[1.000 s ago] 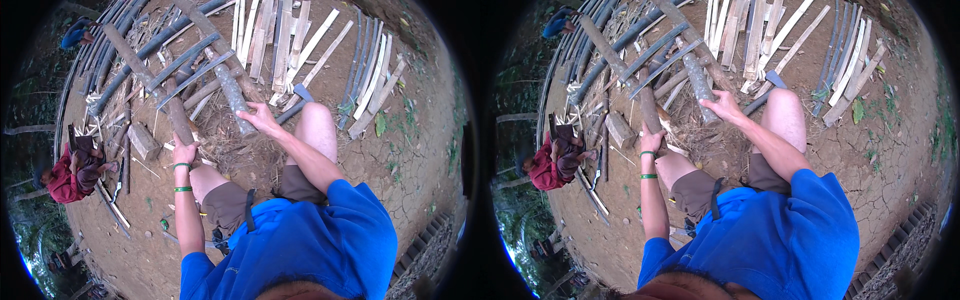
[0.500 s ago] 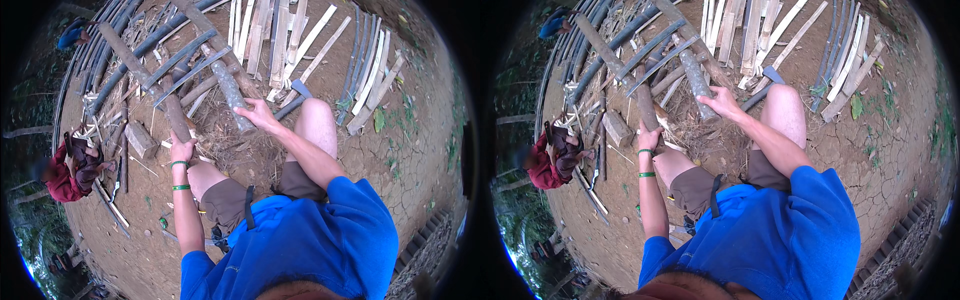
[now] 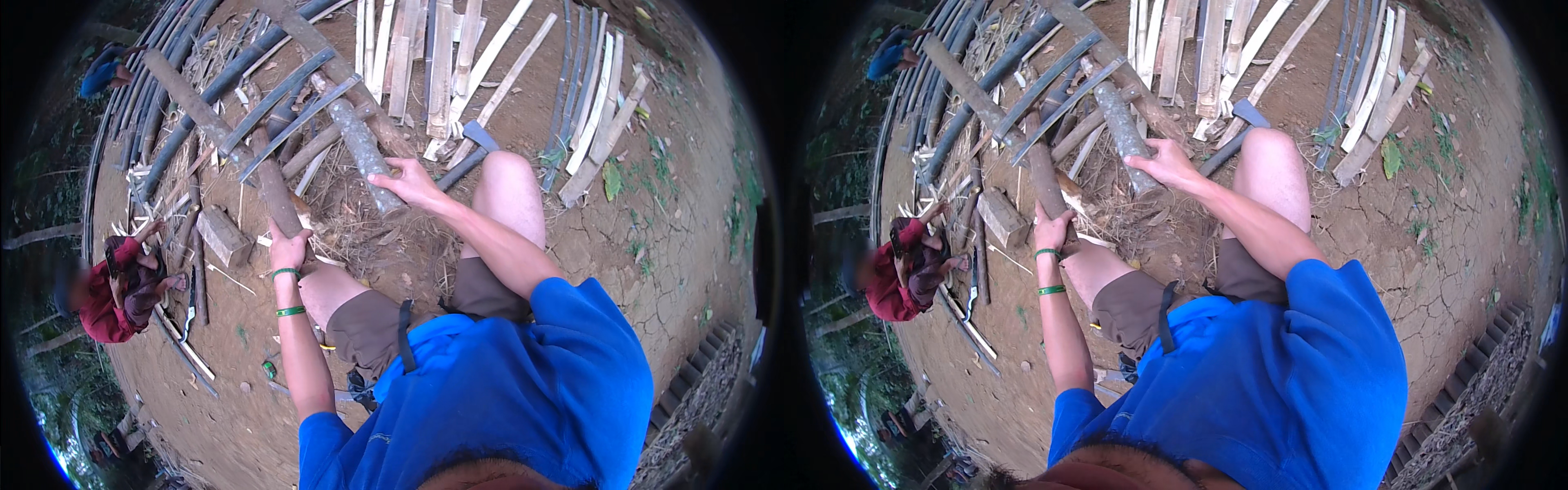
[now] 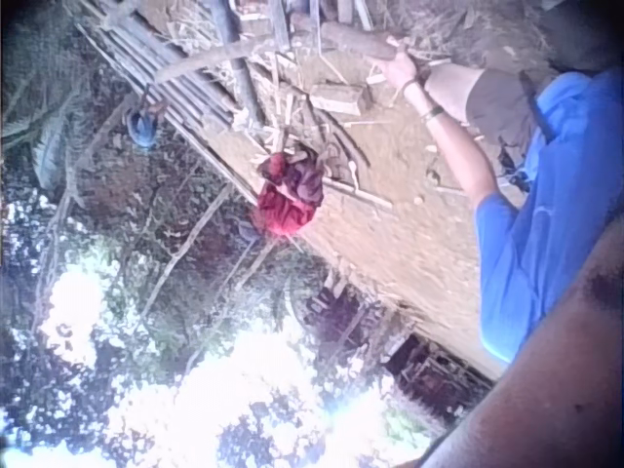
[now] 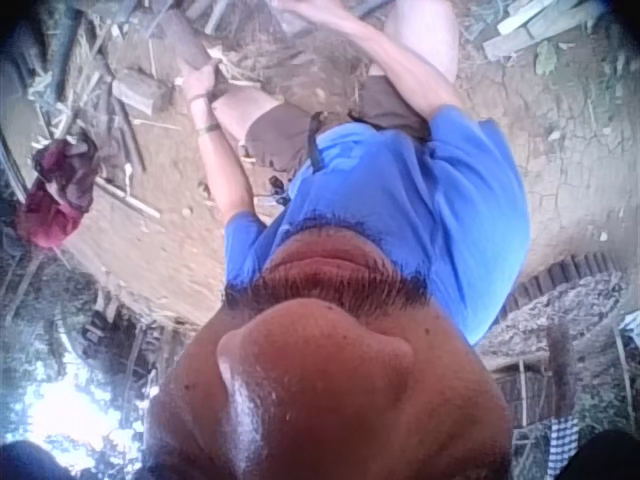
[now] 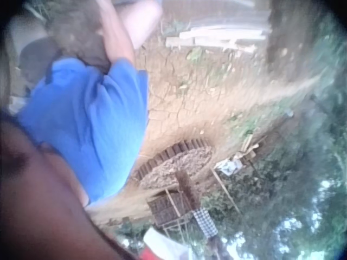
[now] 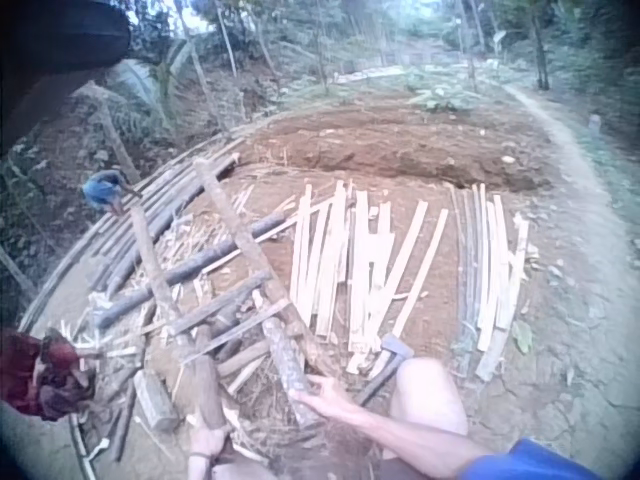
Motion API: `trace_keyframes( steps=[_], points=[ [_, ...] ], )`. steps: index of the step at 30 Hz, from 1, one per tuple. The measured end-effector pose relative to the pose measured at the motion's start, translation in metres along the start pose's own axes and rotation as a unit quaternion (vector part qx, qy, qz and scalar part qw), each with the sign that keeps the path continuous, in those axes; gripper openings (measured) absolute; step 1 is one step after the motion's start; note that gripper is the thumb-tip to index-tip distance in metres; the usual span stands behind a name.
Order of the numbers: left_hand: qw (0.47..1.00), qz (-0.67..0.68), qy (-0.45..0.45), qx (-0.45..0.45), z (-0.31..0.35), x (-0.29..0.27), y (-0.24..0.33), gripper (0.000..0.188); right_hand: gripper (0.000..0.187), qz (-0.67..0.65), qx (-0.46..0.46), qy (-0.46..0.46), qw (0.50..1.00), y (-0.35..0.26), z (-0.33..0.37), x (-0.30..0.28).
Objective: The person assembles a wooden structure by positioning vertical logs and securing horizontal planks. They use pliers to remove nails from a plank and a machete to drive nails into the wood, working on the ground in an outdoor area.
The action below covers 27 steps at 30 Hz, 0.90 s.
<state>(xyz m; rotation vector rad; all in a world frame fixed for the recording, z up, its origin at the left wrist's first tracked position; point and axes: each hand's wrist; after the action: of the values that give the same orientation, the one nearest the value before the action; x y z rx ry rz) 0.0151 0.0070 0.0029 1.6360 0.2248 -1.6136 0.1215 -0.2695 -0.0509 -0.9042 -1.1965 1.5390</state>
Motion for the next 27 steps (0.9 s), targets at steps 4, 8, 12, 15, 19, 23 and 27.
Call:
trace_keyframes(
  steps=[4,8,12,15,19,23,27],
  points=[
    [1.000,-0.004,0.002,0.004,0.002,0.000,-0.005,0.106,0.068,0.046,0.042,-0.035,0.997,-0.005,-0.001,-0.004],
    [0.999,-0.026,0.011,0.019,0.000,0.010,0.006,0.104,0.073,0.088,0.044,-0.078,0.992,0.011,-0.025,-0.019],
    [0.999,-0.037,0.012,-0.006,0.006,0.003,0.011,0.103,0.077,0.047,0.114,-0.104,0.987,-0.017,-0.024,-0.031],
    [0.999,-0.024,0.024,0.007,0.000,0.009,0.007,0.103,0.082,0.074,0.069,-0.053,0.993,-0.012,-0.030,-0.035],
    [0.999,0.014,0.040,0.023,-0.005,0.013,-0.008,0.111,0.097,0.191,0.043,-0.024,0.980,-0.033,-0.018,-0.017],
    [0.992,0.100,-0.079,-0.020,-0.034,0.000,-0.003,0.110,0.105,0.357,-0.045,0.045,0.932,-0.027,-0.027,0.019],
    [1.000,0.001,0.002,-0.024,-0.022,0.005,0.012,0.088,0.106,0.490,-0.004,-0.004,0.872,-0.036,-0.013,0.052]
  ],
)
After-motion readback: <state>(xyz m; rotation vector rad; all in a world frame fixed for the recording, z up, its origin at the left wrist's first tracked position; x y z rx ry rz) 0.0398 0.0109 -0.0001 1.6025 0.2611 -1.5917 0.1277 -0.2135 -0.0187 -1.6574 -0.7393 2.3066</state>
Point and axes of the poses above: each hand's wrist, its own z-axis away from the middle knuckle, its own x-axis out of the palm, y = z × x, and after that the axes turned 6 degrees about y, right-handed
